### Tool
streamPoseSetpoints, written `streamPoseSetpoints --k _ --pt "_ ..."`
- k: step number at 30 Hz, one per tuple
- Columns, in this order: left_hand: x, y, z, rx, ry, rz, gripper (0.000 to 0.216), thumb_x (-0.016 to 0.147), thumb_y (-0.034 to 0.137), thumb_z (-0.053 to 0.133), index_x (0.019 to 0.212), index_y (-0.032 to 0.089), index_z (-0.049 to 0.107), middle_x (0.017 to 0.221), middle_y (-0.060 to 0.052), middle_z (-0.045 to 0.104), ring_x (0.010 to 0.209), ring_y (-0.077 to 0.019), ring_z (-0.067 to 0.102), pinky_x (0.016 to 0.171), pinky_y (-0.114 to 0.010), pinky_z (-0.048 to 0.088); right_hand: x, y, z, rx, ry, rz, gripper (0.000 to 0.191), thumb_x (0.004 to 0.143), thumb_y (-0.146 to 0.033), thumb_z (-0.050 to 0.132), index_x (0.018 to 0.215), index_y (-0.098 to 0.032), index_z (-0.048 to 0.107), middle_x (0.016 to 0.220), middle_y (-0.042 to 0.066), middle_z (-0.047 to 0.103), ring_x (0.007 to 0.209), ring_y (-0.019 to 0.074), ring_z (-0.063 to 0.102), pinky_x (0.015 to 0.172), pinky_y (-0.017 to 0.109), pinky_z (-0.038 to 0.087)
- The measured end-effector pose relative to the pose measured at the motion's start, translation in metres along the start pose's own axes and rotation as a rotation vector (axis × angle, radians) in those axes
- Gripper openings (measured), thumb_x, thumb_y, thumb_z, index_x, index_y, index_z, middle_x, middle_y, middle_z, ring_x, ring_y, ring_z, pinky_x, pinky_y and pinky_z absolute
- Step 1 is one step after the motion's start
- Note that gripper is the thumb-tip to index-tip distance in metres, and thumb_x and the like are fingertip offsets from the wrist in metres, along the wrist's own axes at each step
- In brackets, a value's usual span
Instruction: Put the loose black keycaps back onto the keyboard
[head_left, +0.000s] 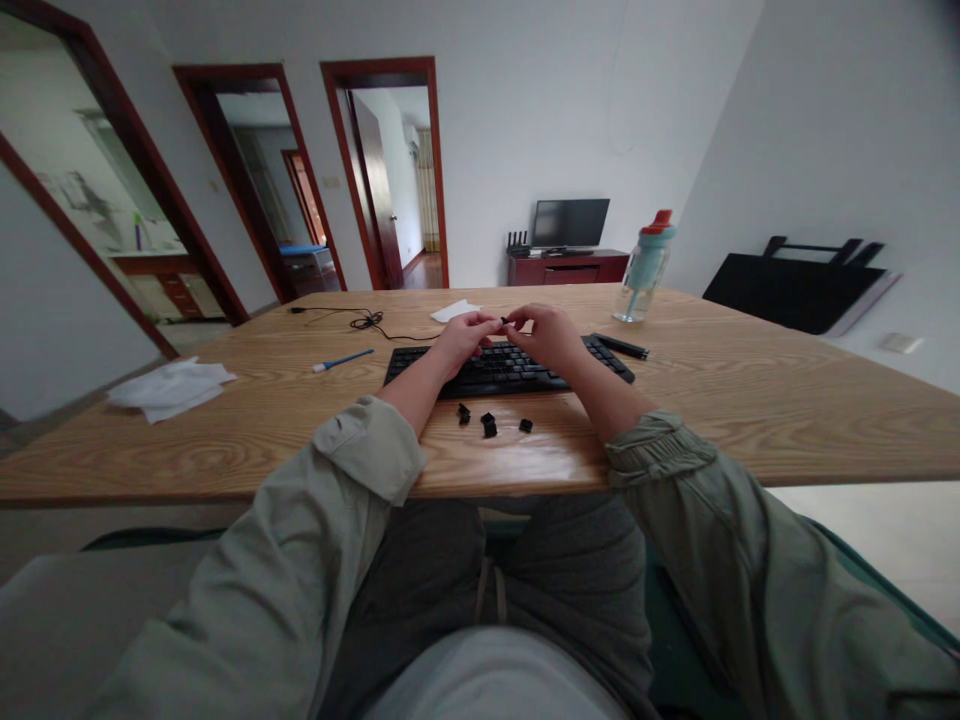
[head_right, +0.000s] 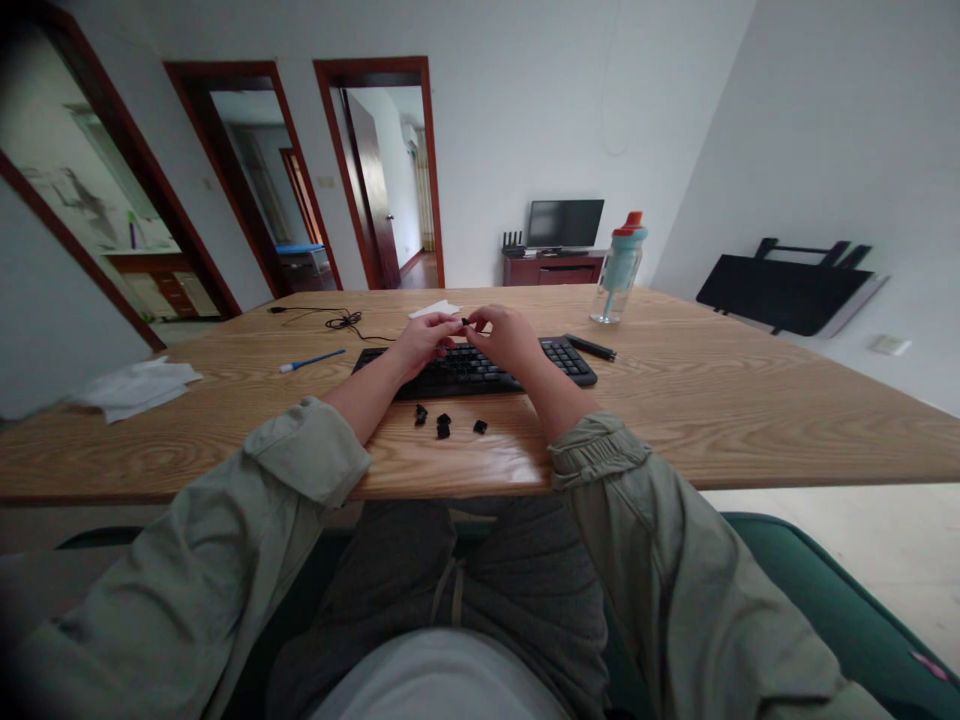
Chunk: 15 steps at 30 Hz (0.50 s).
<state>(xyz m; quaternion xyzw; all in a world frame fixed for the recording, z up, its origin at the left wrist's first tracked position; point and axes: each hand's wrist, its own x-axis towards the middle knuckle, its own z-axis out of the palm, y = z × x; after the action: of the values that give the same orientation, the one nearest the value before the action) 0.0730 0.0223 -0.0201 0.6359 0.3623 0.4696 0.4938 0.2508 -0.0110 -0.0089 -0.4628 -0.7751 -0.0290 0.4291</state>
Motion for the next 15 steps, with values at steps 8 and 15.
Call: streamPoseSetpoints --k 8,15 --pt "-0.002 0.003 0.001 -0.026 -0.017 -0.024 0.03 0.074 0.036 0.073 0.095 0.015 0.068 0.092 -0.005 0.068 0.062 -0.0071 0.054 0.052 -0.019 0.036 -0.001 0.0 0.003 0.013 0.025 -0.005 0.018 0.081 -0.031 0.063 0.088 -0.016 0.069 0.085 0.006 0.068 0.072 0.0167 0.057 0.072 0.03 0.043" --pt "-0.008 0.012 0.001 -0.119 -0.018 -0.044 0.023 0.076 0.031 0.07 0.091 0.014 0.067 0.093 -0.005 0.069 0.062 -0.0065 0.054 0.052 -0.018 0.035 -0.002 -0.004 0.001 0.075 0.041 -0.032 0.019 0.08 -0.029 0.062 0.093 -0.017 0.07 0.086 0.005 0.068 0.067 0.0151 0.055 0.07 0.029 0.044"
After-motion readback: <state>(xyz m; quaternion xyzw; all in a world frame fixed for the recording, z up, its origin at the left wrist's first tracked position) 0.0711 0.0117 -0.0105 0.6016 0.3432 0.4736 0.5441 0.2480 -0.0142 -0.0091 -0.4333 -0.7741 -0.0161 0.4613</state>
